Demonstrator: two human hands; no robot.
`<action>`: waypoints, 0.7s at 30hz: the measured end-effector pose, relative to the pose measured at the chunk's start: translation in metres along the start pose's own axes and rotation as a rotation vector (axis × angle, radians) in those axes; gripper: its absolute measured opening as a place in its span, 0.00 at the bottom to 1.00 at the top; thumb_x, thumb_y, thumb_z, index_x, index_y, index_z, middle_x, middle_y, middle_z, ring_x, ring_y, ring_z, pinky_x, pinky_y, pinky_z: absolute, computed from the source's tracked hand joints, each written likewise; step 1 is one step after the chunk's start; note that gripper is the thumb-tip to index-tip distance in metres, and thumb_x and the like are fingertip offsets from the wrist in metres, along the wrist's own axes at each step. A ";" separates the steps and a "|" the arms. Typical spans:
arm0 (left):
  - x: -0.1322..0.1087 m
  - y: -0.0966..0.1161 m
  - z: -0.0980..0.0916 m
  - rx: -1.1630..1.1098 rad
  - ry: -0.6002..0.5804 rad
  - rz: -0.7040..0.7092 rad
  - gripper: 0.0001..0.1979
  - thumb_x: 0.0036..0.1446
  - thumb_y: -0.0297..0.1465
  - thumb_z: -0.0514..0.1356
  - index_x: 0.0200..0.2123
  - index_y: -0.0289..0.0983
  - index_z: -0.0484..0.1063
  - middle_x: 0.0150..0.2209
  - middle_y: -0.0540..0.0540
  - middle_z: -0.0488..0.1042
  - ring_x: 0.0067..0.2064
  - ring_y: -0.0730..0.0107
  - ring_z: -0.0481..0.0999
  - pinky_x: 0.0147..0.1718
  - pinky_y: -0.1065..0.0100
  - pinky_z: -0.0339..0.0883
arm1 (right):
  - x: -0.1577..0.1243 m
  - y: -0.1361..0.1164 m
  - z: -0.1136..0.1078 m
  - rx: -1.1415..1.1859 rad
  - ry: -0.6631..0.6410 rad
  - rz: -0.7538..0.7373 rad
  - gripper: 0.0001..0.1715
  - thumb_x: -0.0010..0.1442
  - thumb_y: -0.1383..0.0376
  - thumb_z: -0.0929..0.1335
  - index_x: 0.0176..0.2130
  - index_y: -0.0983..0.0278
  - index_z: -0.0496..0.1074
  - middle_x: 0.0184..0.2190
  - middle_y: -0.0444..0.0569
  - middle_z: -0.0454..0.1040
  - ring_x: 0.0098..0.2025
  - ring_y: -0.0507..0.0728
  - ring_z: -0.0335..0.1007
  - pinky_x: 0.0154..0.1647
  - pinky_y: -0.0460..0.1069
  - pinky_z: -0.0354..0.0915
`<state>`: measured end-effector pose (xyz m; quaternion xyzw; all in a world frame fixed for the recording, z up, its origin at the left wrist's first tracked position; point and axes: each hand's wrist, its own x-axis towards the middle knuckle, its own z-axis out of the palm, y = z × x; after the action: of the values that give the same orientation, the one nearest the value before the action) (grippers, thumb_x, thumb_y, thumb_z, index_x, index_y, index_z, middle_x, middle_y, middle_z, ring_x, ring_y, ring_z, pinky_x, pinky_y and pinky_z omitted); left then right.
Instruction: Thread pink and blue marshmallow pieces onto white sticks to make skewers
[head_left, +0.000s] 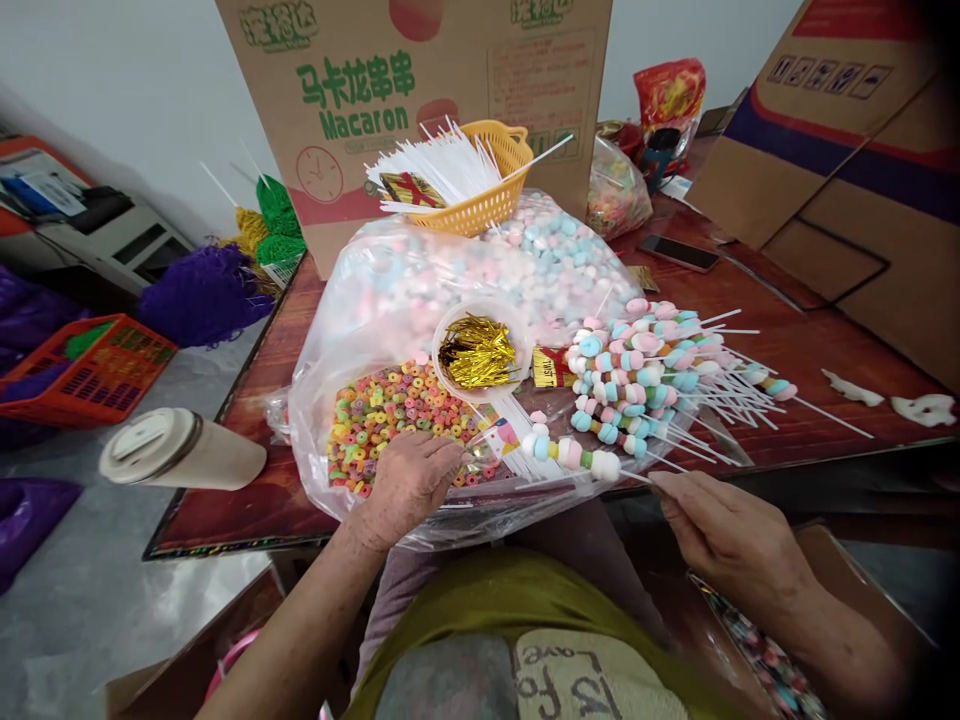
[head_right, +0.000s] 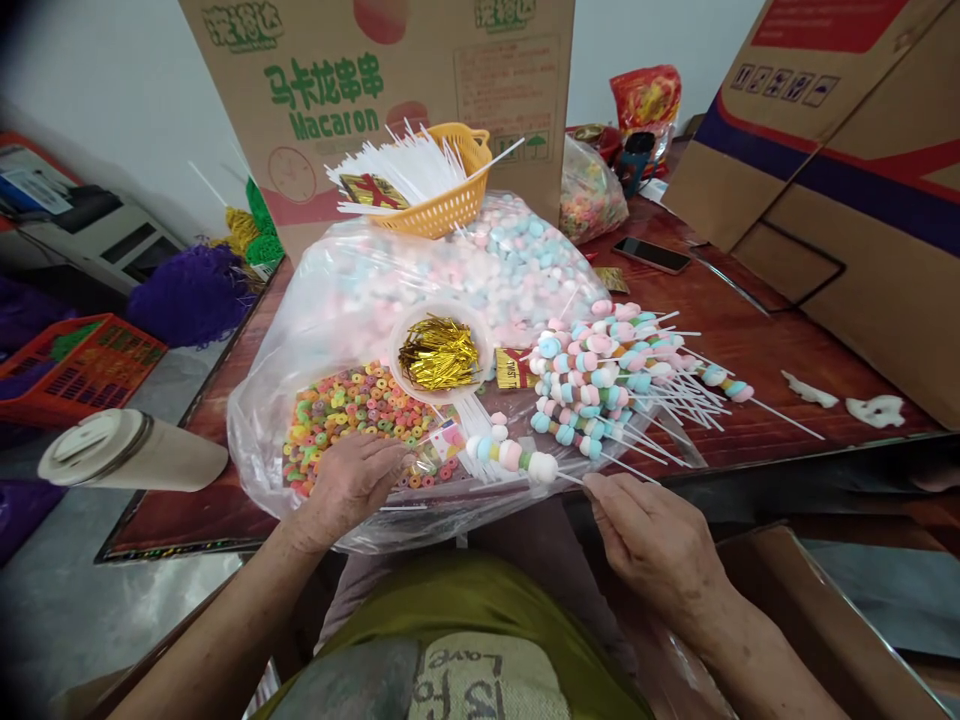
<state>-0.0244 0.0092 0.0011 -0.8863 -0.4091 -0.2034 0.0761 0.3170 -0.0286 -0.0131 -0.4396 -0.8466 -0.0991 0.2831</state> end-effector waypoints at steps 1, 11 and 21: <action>-0.001 -0.001 0.001 -0.018 0.008 0.011 0.09 0.60 0.29 0.52 0.31 0.36 0.70 0.27 0.47 0.76 0.28 0.70 0.71 0.27 0.68 0.56 | 0.000 -0.001 0.001 0.001 0.012 0.036 0.11 0.60 0.70 0.63 0.43 0.64 0.70 0.34 0.49 0.76 0.35 0.55 0.73 0.38 0.49 0.69; 0.001 -0.002 0.000 -0.007 0.053 0.025 0.08 0.60 0.29 0.52 0.32 0.36 0.70 0.30 0.46 0.76 0.30 0.70 0.72 0.28 0.68 0.59 | 0.007 -0.012 0.002 0.012 0.025 -0.028 0.12 0.58 0.72 0.64 0.43 0.65 0.70 0.34 0.49 0.76 0.35 0.55 0.73 0.38 0.48 0.69; 0.006 0.000 -0.004 0.077 -0.028 0.049 0.10 0.61 0.30 0.52 0.29 0.37 0.70 0.23 0.48 0.71 0.26 0.71 0.66 0.25 0.68 0.53 | 0.010 -0.006 -0.002 0.216 -0.018 0.036 0.10 0.60 0.70 0.63 0.41 0.62 0.71 0.32 0.47 0.75 0.33 0.52 0.73 0.35 0.45 0.70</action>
<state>-0.0221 0.0128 0.0071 -0.8952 -0.3958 -0.1734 0.1093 0.3083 -0.0258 -0.0053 -0.4225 -0.8468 0.0017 0.3231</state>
